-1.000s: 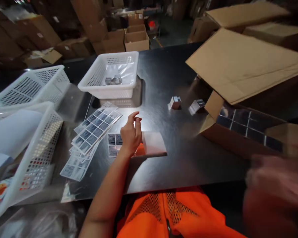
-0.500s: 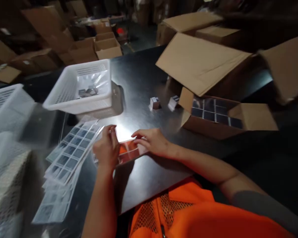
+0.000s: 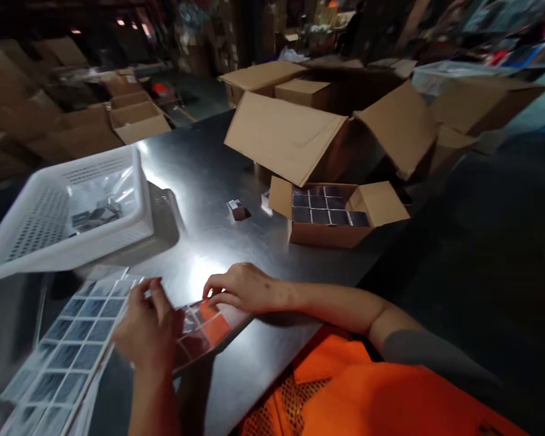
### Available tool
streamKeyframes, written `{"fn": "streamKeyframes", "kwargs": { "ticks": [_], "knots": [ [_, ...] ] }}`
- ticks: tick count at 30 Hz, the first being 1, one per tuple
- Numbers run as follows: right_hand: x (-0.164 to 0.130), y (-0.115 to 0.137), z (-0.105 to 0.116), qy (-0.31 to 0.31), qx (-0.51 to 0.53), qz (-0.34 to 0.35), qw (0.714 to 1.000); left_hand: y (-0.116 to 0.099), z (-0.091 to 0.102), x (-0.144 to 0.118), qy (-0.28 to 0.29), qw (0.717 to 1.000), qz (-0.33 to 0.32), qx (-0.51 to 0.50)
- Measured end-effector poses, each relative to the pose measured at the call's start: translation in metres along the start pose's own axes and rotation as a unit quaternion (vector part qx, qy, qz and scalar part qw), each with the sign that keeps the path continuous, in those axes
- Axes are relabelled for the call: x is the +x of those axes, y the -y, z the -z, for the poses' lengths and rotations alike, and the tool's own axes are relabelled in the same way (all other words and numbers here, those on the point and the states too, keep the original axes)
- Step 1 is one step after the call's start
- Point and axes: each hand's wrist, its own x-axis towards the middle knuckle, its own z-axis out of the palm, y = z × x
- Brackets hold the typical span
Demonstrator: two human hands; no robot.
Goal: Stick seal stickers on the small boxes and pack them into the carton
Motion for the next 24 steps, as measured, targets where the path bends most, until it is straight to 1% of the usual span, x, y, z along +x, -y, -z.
{"fn": "streamKeyframes", "kwargs": {
  "ticks": [1, 3, 4, 5, 6, 7, 8, 9, 10, 11, 13, 14, 15, 16, 18, 20, 22, 23, 24],
  "knots": [
    [-0.002, 0.001, 0.0, 0.0, -0.009, 0.027, 1.0, 0.001, -0.003, 0.002, 0.005, 1.0, 0.003, 0.022],
    [-0.005, 0.004, 0.003, -0.015, -0.022, 0.11, 0.994, 0.004, -0.007, 0.007, 0.022, 0.998, -0.001, 0.061],
    [-0.006, 0.004, 0.006, -0.034, -0.022, 0.149, 0.988, 0.006, -0.009, 0.01, 0.032, 0.997, -0.005, 0.075],
    [-0.007, 0.003, 0.011, -0.063, -0.02, 0.174, 0.983, 0.008, -0.01, 0.012, 0.041, 0.995, -0.006, 0.086],
    [-0.006, 0.001, 0.017, -0.106, -0.018, 0.179, 0.978, 0.01, -0.01, 0.014, 0.049, 0.994, -0.007, 0.093],
    [-0.003, -0.004, 0.023, -0.154, -0.023, 0.16, 0.975, 0.011, -0.01, 0.014, 0.056, 0.994, -0.01, 0.097],
    [0.003, -0.01, 0.029, -0.203, -0.041, 0.125, 0.97, 0.012, -0.009, 0.014, 0.062, 0.993, -0.019, 0.097],
    [0.011, -0.018, 0.035, -0.245, -0.072, 0.074, 0.964, 0.012, -0.009, 0.012, 0.067, 0.993, -0.034, 0.096],
    [0.021, -0.027, 0.041, -0.276, -0.111, 0.007, 0.955, 0.011, -0.009, 0.01, 0.069, 0.992, -0.053, 0.092],
    [0.034, -0.037, 0.047, -0.293, -0.148, -0.067, 0.942, 0.01, -0.009, 0.007, 0.071, 0.991, -0.074, 0.088],
    [0.06, -0.058, 0.057, -0.298, -0.195, -0.209, 0.911, 0.007, -0.009, 0.002, 0.073, 0.989, -0.108, 0.071],
    [0.073, -0.067, 0.061, -0.298, -0.198, -0.252, 0.899, 0.005, -0.01, 0.0, 0.076, 0.989, -0.117, 0.049],
    [0.083, -0.075, 0.065, -0.297, -0.193, -0.274, 0.894, 0.005, -0.011, 0.0, 0.08, 0.989, -0.121, 0.018],
    [0.09, -0.081, 0.067, -0.298, -0.183, -0.275, 0.896, 0.005, -0.012, 0.0, 0.085, 0.989, -0.123, -0.018],
    [0.093, -0.086, 0.066, -0.299, -0.163, -0.235, 0.91, 0.007, -0.014, 0.003, 0.1, 0.984, -0.119, -0.082],
    [0.083, -0.085, 0.059, -0.295, -0.148, -0.157, 0.931, 0.01, -0.015, 0.006, 0.115, 0.98, -0.11, -0.122],
    [0.065, -0.078, 0.046, -0.284, -0.134, -0.046, 0.948, 0.012, -0.014, 0.007, 0.136, 0.968, -0.096, -0.188],
    [0.055, -0.073, 0.039, -0.281, -0.127, 0.025, 0.951, 0.012, -0.013, 0.006, 0.151, 0.956, -0.089, -0.234],
    [0.046, -0.068, 0.032, -0.281, -0.12, 0.106, 0.946, 0.012, -0.011, 0.005, 0.167, 0.941, -0.085, -0.283]
  ]
}}
